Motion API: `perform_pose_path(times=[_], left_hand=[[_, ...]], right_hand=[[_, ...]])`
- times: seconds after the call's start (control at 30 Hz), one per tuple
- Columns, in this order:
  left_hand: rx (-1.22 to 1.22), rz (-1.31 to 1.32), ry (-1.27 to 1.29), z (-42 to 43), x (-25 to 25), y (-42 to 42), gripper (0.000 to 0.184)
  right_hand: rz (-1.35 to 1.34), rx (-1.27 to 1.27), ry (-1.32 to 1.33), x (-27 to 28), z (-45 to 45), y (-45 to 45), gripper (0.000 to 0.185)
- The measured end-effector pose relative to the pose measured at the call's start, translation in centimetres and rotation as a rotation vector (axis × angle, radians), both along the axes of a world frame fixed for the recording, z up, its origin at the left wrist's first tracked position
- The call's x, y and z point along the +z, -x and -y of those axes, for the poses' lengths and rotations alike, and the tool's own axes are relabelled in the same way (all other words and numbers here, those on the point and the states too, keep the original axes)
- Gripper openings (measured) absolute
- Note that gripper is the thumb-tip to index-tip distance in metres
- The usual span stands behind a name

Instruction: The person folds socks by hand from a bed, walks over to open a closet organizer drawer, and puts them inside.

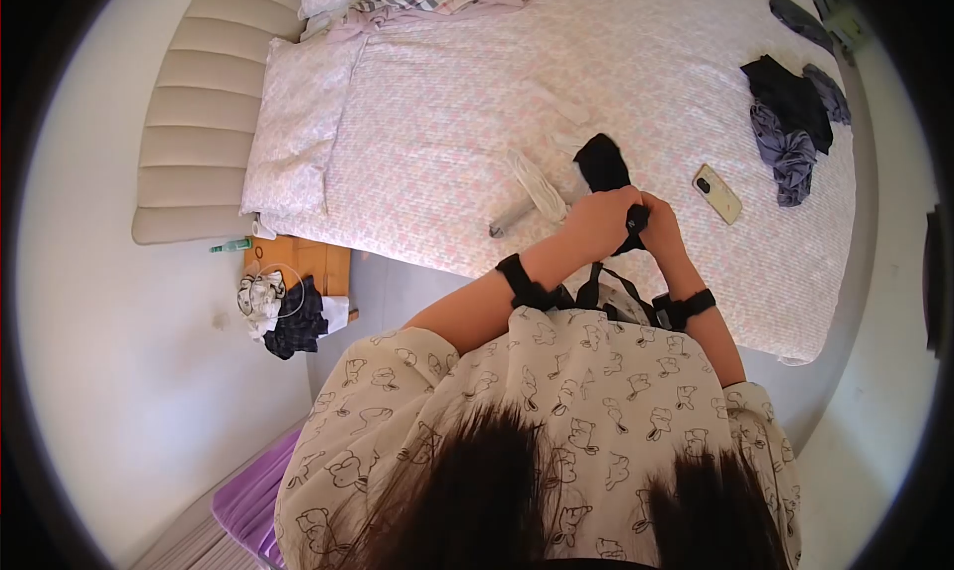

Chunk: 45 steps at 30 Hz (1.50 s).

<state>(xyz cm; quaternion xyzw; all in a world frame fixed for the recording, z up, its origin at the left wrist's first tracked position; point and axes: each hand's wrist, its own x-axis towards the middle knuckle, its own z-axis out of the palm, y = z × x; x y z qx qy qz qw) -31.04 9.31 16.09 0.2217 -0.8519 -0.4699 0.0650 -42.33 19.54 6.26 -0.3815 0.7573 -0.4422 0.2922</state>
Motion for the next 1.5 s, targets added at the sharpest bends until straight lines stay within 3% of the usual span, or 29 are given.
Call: perform_pose_path(times=[0.07, 0.13, 0.2, 0.27, 0.3, 0.33, 0.4, 0.43, 0.47, 0.53, 0.57, 0.67, 0.8, 0.87, 0.93, 1.0, 1.07, 1.13, 1.17, 1.23, 1.27, 1.33, 1.37, 1.4, 1.47, 1.5], left_hand=[[0.077, 0.176, -0.091, 0.4, 1.1, -0.3, 0.012], [0.070, 0.165, -0.143, 1.5, -0.3, -0.8, 0.013], [0.143, 0.173, -0.386, 1.8, -0.4, -1.1, 0.020], [0.020, 0.047, -0.332, 0.1, 0.5, -1.2, 0.025], [-0.099, -0.086, -0.277, -0.5, 0.9, -1.1, 0.030], [-0.100, -0.088, -0.279, -0.6, 0.8, -1.1, 0.030], [-0.343, 0.205, -0.181, -0.4, 0.3, -1.2, 0.035], [-0.220, 0.174, -0.181, -0.3, -1.0, -1.0, 0.035], [-0.219, 0.174, -0.181, 0.2, -1.7, -1.0, 0.035], [0.162, 0.386, -0.147, 1.8, -2.9, -0.6, 0.031], [0.221, 0.438, -0.026, 2.3, -3.5, -0.4, 0.029], [0.229, 0.354, 0.193, 1.9, -4.8, 0.0, 0.024], [0.347, 0.293, 0.175, 2.4, -6.5, 0.6, 0.017], [0.489, 0.159, 0.037, 2.9, -7.5, 0.6, 0.009], [0.421, 0.224, 0.007, 3.6, -9.3, -0.1, 0.013], [0.376, 0.114, -0.676, 4.1, -8.5, -0.3, 0.020], [0.083, 0.067, -0.764, 1.7, -4.0, -0.8, 0.031], [-0.044, 0.180, -0.874, 1.1, -0.4, -1.2, 0.035], [-0.044, 0.180, -0.877, 1.3, 0.0, -1.6, 0.035], [-0.166, 0.203, -0.523, 2.2, 0.5, -1.8, 0.038], [-0.160, 0.200, -0.523, 2.3, -0.4, -1.8, 0.038], [0.218, 0.191, -0.173, 2.9, -3.7, -1.4, 0.035], [0.386, 0.184, -0.141, 3.4, -4.6, -1.5, 0.025], [0.396, 0.189, -0.144, 3.6, -5.2, -1.7, 0.025], [0.417, -0.160, -0.345, 3.7, -6.2, -1.6, 0.016], [0.306, -0.108, -0.559, 3.8, -5.5, -1.6, 0.018]], right_hand=[[0.010, -0.013, 0.023, -0.4, 0.2, 0.6, 0.017], [0.314, -0.106, -0.036, 2.9, 0.3, 1.2, 0.013], [0.314, -0.098, -0.066, 4.7, 0.4, 1.0, 0.012], [-0.093, -0.010, -0.087, 3.4, 0.3, 0.6, 0.014], [-0.202, 0.058, 0.085, 3.0, 0.1, 0.3, 0.015], [-0.203, 0.057, 0.082, 2.8, -0.2, 0.3, 0.015], [-0.350, -0.080, -0.198, 3.6, 0.1, 0.3, 0.018], [-0.287, -0.106, -0.365, 4.3, 0.3, 0.1, 0.011], [-0.287, -0.104, -0.365, 4.2, 0.3, -0.1, 0.011], [-0.158, -0.071, -0.081, 4.0, 0.4, -0.5, 0.015], [-0.088, -0.047, -0.141, 5.1, 0.6, -1.1, 0.026], [0.120, -0.168, -0.003, 4.0, 0.3, -1.0, 0.024], [0.199, -0.121, 0.018, 6.4, 0.4, -2.3, 0.020], [0.531, 0.022, -0.091, 7.0, 0.5, -3.0, 0.016], [0.573, 0.089, -0.125, 5.4, 0.1, -2.2, 0.019], [0.123, 0.100, -0.245, 4.5, -0.1, -1.1, 0.024], [-0.002, -0.066, -0.339, 1.4, -0.2, 1.0, 0.019], [-0.305, -0.105, -0.255, 0.6, 0.4, 1.5, 0.013], [-0.305, -0.104, -0.258, 1.8, 0.6, 1.3, 0.013], [-0.207, -0.154, -0.407, 5.4, 2.0, 1.3, 0.014], [-0.209, -0.147, -0.406, 5.1, 1.9, 1.3, 0.014], [0.081, 0.091, 0.013, 4.5, 1.7, 0.9, 0.017], [0.387, 0.148, -0.058, 7.2, 1.8, -0.2, 0.020], [0.582, 0.155, -0.117, 8.6, 1.7, -1.5, 0.023], [0.814, 0.230, -0.104, 8.8, 0.7, -2.4, 0.028], [0.821, 0.220, -0.140, 9.9, 0.5, -1.8, 0.030]])
